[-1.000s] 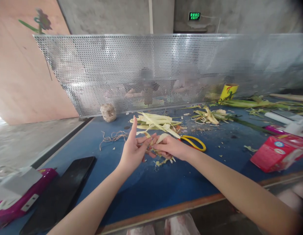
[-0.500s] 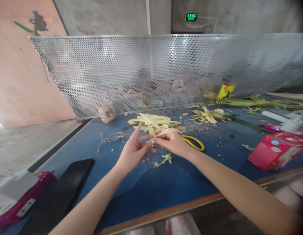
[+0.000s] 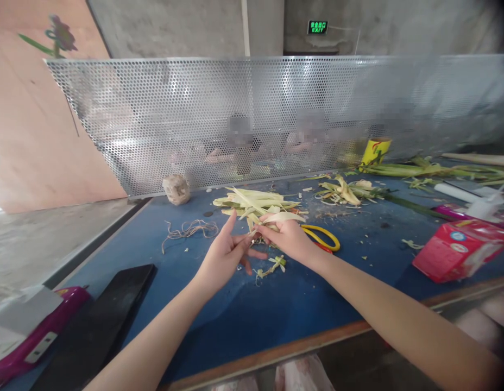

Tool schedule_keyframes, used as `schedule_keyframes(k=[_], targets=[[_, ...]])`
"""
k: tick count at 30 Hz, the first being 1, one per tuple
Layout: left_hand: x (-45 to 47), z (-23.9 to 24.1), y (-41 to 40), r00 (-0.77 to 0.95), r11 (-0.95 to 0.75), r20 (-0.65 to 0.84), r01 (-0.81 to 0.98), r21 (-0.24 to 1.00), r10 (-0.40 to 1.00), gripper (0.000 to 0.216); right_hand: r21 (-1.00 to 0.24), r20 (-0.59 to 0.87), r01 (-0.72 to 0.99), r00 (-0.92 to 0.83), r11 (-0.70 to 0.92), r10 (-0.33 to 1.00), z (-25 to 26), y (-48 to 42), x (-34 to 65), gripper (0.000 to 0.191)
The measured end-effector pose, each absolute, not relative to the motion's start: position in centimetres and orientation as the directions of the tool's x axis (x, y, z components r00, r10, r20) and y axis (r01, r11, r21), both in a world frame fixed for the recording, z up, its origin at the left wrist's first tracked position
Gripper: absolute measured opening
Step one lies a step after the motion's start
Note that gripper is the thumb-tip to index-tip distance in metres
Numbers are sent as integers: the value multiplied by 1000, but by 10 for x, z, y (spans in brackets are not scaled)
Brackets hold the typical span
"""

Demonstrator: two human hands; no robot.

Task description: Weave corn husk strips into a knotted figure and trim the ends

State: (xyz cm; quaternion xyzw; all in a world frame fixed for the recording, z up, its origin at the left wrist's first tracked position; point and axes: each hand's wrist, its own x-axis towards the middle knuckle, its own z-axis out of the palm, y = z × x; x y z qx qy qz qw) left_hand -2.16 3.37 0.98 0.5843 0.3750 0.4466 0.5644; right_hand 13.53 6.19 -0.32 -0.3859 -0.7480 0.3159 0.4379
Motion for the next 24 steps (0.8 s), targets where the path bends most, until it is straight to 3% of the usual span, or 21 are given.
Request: schedule_keyframes(k=[6, 12, 17, 24], targets=[[-18, 10, 30, 318, -77, 93, -61, 995, 944, 89, -872, 365, 244, -253, 425, 896, -3, 65, 136, 28], [-19, 10, 28, 315, -93, 86, 8, 996, 945, 85, -964, 253, 7, -273, 265, 928, -4, 67, 137, 24], [-27, 4, 31, 248, -284, 254, 93, 954, 935, 81, -978, 173, -179, -408, 107, 897, -2, 67, 138, 31], [-30, 4, 31, 168, -496, 469, 382, 780, 867, 71, -991, 136, -60, -480, 123, 867, 4, 57, 135, 29]])
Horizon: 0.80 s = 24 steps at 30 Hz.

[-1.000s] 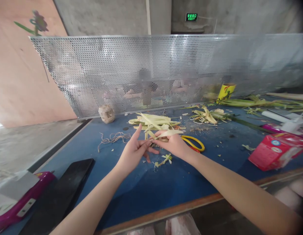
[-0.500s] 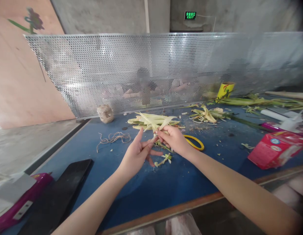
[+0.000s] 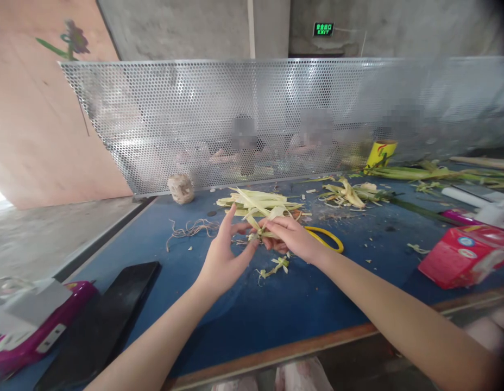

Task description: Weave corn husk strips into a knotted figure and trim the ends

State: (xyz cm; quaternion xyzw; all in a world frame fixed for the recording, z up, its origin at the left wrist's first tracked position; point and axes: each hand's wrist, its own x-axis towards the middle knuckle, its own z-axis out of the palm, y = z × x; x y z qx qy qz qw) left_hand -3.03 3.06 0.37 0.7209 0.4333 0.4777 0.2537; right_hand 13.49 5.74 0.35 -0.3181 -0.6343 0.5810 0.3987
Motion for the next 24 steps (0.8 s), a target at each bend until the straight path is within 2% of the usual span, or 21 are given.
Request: schedule_keyframes(k=[3, 6, 9, 14, 19, 22, 24], targets=[[-27, 4, 30, 222, -497, 448, 271, 825, 866, 80, -984, 162, -21, -541, 179, 826, 2, 56, 134, 33], [-23, 5, 28, 280, -372, 345, 48, 927, 896, 88, -969, 179, 36, -581, 245, 794, 0, 56, 135, 38], [-21, 9, 27, 285, -248, 263, -91, 965, 922, 92, -941, 204, 104, -582, 321, 787, -1, 56, 136, 40], [-24, 13, 29, 271, -174, 205, -133, 976, 941, 98, -930, 277, 47, -566, 365, 777, -2, 53, 133, 23], [-25, 13, 31, 223, -181, 209, -142, 973, 952, 101, -966, 215, 17, -503, 259, 837, -3, 56, 134, 25], [-23, 12, 31, 128, -224, 236, -101, 969, 963, 87, -953, 219, 81, -480, 292, 849, 0, 61, 138, 26], [-23, 13, 31, 71, -243, 246, -58, 968, 967, 73, -936, 260, 117, -406, 332, 876, 1, 65, 140, 24]])
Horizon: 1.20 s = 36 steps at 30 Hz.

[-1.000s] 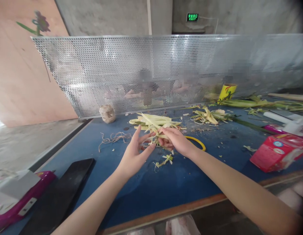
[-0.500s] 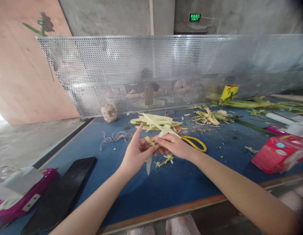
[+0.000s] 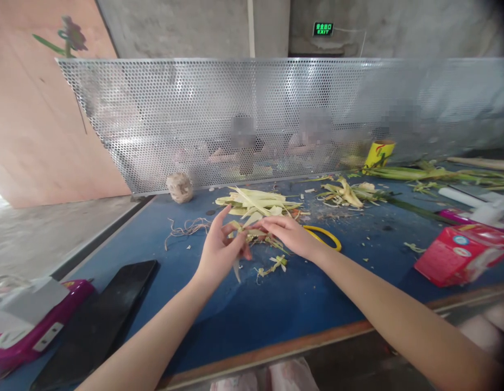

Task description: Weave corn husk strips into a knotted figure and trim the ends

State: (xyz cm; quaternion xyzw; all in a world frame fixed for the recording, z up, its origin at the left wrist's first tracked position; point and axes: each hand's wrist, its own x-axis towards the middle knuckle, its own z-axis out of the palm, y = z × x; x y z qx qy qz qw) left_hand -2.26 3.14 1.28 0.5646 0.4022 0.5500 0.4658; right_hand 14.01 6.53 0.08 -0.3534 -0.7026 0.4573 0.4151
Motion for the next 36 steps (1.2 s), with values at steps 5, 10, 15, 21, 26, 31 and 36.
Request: schedule_keyframes(k=[5, 10, 15, 21, 26, 31, 36], targets=[[-24, 17, 33, 29, -276, 277, -31, 961, 960, 61, -971, 213, 40, -310, 237, 926, -1, 74, 142, 24], [-25, 17, 35, 42, -227, 226, 9, 974, 973, 65, -993, 111, -9, -380, 116, 918, -2, 73, 142, 31], [-24, 15, 40, 46, -226, 224, 39, 973, 974, 68, -981, 106, -195, -462, 16, 881, -3, 72, 143, 27], [-25, 17, 40, -24, -289, 291, 76, 954, 956, 58, -980, 72, -195, -484, -27, 872, -2, 70, 144, 28], [-28, 12, 43, 2, -308, 308, 56, 950, 951, 53, -976, -4, -191, -457, -102, 890, 2, 71, 143, 34], [-28, 8, 41, 50, -282, 279, 75, 956, 959, 50, -970, -68, -165, -511, -176, 857, 1, 72, 137, 38], [-27, 9, 40, 62, -276, 271, 97, 956, 961, 60, -957, -55, -214, -528, -196, 847, 2, 65, 134, 32]])
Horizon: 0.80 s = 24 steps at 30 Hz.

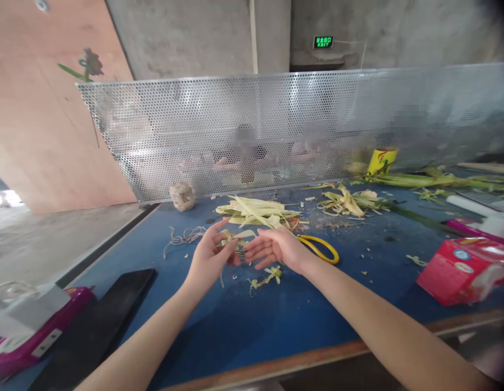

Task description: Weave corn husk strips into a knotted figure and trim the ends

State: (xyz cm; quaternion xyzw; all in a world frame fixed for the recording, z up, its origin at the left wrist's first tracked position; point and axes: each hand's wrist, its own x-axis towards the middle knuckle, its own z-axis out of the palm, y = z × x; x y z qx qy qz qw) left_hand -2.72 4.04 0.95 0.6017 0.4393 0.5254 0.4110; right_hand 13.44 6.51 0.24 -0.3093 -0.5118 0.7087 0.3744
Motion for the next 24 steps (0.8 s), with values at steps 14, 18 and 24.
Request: schedule_keyframes(k=[14, 18, 24], targets=[[-32, 12, 47, 0, -280, 280, 39, 959, 960, 85, -986, 81, -165, -505, -3, 860, -7, 72, 131, 34], [-32, 7, 46, -3, -249, 249, 40, 968, 968, 84, -981, 85, -191, -525, -21, 847, -6, 68, 131, 58], [-26, 4, 43, 36, -230, 229, 21, 973, 973, 84, -966, 88, -253, -538, -61, 838, -12, 67, 131, 60]])
